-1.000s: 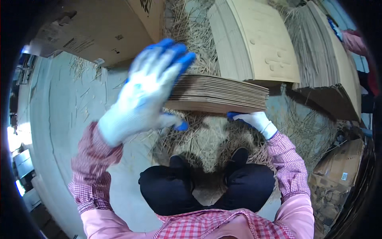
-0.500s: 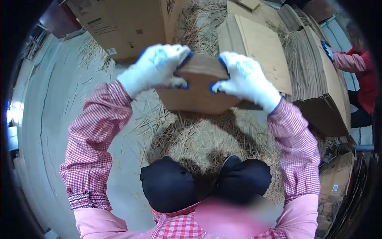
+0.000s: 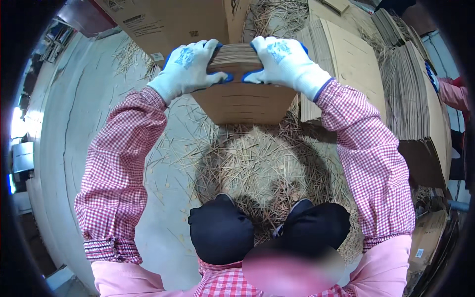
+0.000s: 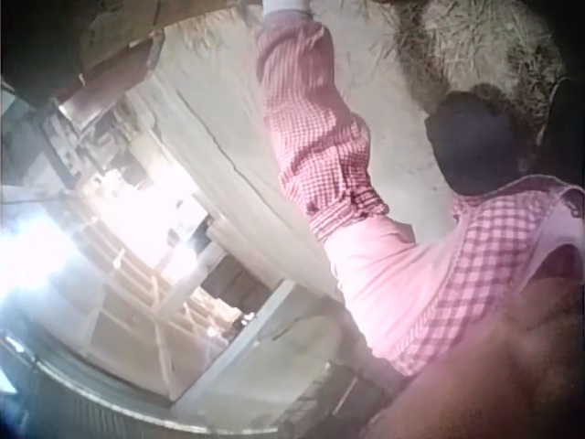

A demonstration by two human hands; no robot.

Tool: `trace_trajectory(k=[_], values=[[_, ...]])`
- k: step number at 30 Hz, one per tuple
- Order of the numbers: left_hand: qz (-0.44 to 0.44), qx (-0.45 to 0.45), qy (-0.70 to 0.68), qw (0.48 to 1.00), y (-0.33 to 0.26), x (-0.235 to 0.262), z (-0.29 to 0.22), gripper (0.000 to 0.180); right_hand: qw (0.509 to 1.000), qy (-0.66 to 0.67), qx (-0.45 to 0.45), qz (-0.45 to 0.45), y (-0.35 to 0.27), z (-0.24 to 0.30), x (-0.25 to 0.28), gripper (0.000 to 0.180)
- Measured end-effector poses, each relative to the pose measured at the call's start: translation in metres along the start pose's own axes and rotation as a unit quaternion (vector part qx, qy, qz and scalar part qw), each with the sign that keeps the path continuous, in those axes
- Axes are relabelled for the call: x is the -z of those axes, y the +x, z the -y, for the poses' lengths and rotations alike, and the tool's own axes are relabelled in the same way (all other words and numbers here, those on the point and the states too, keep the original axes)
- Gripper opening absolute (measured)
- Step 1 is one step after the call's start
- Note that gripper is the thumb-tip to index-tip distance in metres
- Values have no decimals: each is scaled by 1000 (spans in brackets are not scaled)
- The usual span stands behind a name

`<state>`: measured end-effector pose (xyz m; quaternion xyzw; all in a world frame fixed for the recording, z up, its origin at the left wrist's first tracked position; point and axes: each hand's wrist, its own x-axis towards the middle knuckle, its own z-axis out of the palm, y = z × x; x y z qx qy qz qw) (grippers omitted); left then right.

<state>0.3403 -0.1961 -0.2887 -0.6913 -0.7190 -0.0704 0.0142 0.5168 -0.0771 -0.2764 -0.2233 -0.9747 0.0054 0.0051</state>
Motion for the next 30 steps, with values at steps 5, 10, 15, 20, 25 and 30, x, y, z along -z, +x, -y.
trace_trajectory(k=[5, 10, 15, 20, 25, 30], values=[[-4, 21, 76, 997, 19, -5, 9, 65, 999, -20, 4, -44, 28, -6, -12, 68], [50, 118, 84, 988, 50, 7, -7, 63, 989, -23, -147, 16, 59, -9, -7, 65], [-9, 14, 49, 999, 3, 0, 0, 60, 999, 14, 21, -32, 7, -9, -8, 61], [-71, -87, 16, 993, -47, -4, -10, 65, 985, -9, 123, -118, -44, 5, -20, 61], [-87, -133, 1, 987, -83, -4, -22, 62, 977, 5, 181, -111, -78, 16, -15, 60], [-102, -194, -8, 976, -80, -4, -19, 62, 975, 7, 196, -108, -84, 12, -16, 59]])
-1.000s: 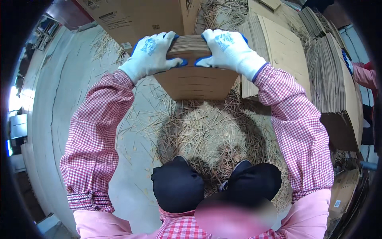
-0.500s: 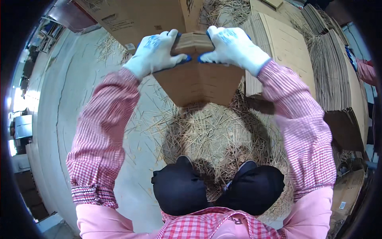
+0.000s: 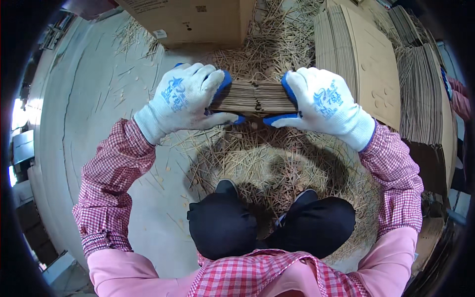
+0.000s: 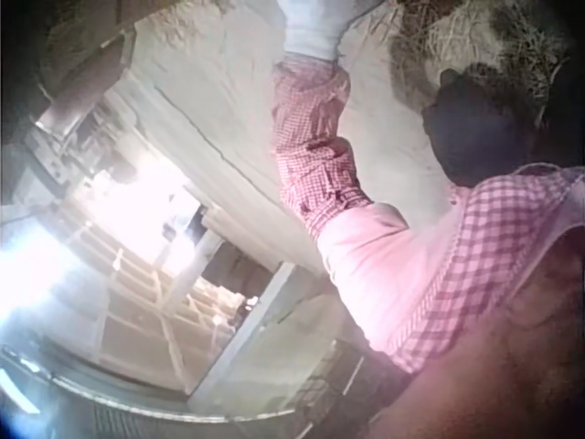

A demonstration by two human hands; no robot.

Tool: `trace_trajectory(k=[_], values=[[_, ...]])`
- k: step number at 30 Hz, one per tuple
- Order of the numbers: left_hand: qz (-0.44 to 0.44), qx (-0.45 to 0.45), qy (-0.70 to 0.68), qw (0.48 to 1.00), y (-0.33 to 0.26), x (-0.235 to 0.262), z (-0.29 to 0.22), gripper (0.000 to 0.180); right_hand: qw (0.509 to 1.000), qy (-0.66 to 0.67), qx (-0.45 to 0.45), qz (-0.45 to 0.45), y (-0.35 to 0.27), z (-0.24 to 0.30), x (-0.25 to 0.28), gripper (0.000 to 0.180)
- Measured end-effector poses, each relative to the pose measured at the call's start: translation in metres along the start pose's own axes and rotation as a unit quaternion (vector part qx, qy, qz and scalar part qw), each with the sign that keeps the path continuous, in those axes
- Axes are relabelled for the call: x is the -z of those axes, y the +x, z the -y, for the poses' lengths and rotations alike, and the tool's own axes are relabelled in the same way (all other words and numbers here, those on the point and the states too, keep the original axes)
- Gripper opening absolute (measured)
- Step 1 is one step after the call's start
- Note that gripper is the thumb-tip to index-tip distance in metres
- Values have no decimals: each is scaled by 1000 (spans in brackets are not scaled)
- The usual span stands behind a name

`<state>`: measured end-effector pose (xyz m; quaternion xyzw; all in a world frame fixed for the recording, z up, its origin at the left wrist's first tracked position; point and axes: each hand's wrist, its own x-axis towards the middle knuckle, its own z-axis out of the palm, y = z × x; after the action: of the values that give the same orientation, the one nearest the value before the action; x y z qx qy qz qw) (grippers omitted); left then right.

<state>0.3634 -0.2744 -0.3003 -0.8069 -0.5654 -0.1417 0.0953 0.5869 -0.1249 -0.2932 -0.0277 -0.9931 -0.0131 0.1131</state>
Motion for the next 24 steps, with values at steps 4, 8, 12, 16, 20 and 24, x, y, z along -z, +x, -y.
trace_trajectory(k=[4, 8, 12, 16, 20, 24], values=[[0, -36, -3, 999, -2, 3, -1, 61, 999, 16, 44, -22, -7, 0, 4, 59], [-4, -52, -2, 999, -5, 3, -7, 68, 997, -3, 54, -50, -13, 7, 4, 59], [-9, -45, -5, 999, -18, 1, -19, 63, 999, -22, 24, -43, -24, 26, 3, 57], [5, -29, 12, 999, -28, 0, -39, 62, 998, -16, -26, -55, -40, 43, -4, 56], [10, -30, 7, 999, -15, 21, -36, 61, 999, -6, -43, -9, -35, 42, 17, 58], [-58, -69, -11, 996, 26, 34, -22, 64, 998, -3, -43, -37, -31, 18, 57, 70]])
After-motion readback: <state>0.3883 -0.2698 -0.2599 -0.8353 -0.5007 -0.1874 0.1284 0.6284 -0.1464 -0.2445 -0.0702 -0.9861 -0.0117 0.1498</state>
